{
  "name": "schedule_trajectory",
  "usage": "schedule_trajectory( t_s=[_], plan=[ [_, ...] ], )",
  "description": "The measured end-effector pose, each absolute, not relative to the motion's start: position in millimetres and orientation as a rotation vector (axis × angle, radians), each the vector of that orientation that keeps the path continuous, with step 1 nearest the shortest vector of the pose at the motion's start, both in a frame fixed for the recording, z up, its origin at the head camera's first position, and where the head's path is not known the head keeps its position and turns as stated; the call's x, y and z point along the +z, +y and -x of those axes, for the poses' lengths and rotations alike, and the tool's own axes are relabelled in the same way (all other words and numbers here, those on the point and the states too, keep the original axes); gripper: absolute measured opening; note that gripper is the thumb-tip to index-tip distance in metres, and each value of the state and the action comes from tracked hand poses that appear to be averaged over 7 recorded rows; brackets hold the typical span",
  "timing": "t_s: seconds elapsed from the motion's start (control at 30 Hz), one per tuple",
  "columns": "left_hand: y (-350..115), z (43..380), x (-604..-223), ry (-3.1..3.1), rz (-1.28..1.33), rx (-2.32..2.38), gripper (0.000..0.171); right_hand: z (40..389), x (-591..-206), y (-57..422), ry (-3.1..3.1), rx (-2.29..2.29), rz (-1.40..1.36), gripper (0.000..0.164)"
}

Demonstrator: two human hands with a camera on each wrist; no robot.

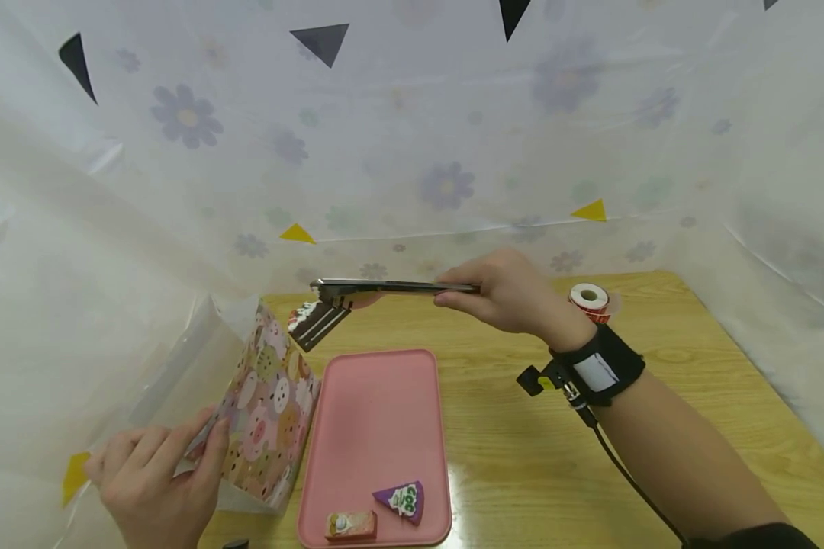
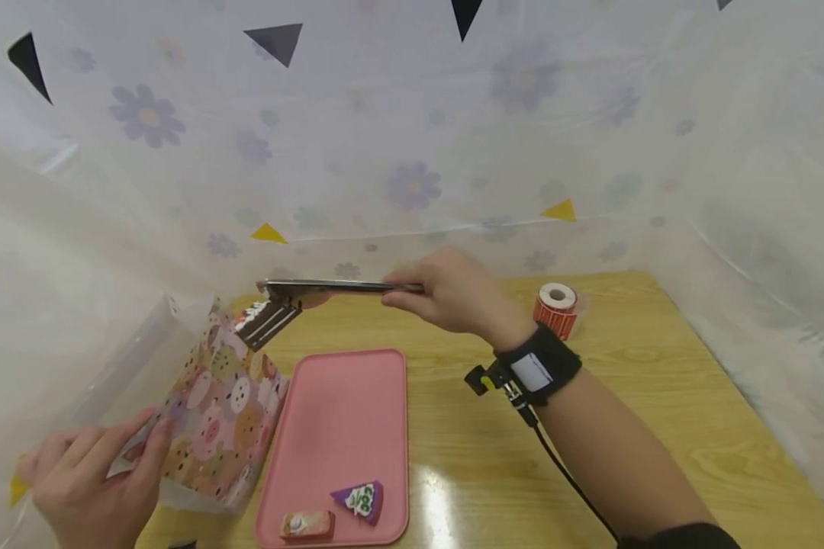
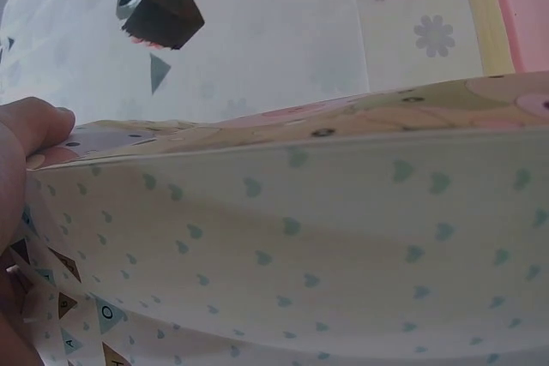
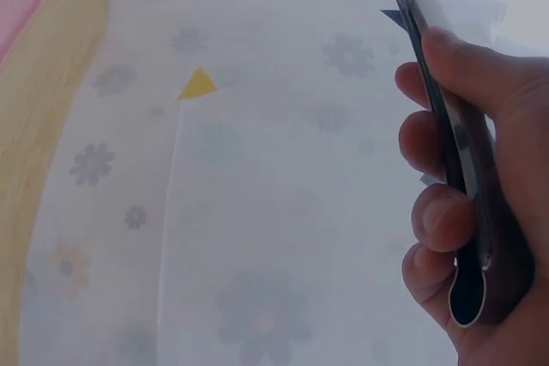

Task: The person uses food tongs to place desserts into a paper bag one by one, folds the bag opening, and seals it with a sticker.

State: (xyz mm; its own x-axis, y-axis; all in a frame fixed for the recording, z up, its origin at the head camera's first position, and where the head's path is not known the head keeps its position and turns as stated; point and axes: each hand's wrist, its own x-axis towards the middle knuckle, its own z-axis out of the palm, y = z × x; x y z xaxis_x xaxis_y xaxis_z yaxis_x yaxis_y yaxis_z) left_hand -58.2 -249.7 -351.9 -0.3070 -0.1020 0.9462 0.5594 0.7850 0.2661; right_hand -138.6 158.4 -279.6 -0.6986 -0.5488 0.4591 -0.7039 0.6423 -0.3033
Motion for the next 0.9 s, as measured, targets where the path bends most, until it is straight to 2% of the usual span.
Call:
schedule_trajectory(
  t_s=[0.23, 0.4, 0.63, 0.9],
  plan=[
    [-248, 57, -354, -1.799, 0.348, -0.676, 0.064, 147, -263, 129, -2.480, 0.640, -1.056, 0.016],
    [-248, 57, -353, -1.819, 0.345, -0.673, 0.065, 149, -256, 113, -2.476, 0.652, -1.043, 0.019],
    [-252, 61, -360, -1.808, 0.356, -0.673, 0.061, 152, -254, 86, -2.488, 0.606, -1.022, 0.025],
    [-254, 62, -366, -1.800, 0.353, -0.684, 0.059, 152, -259, 59, -2.467, 0.462, -1.075, 0.024]
  ],
)
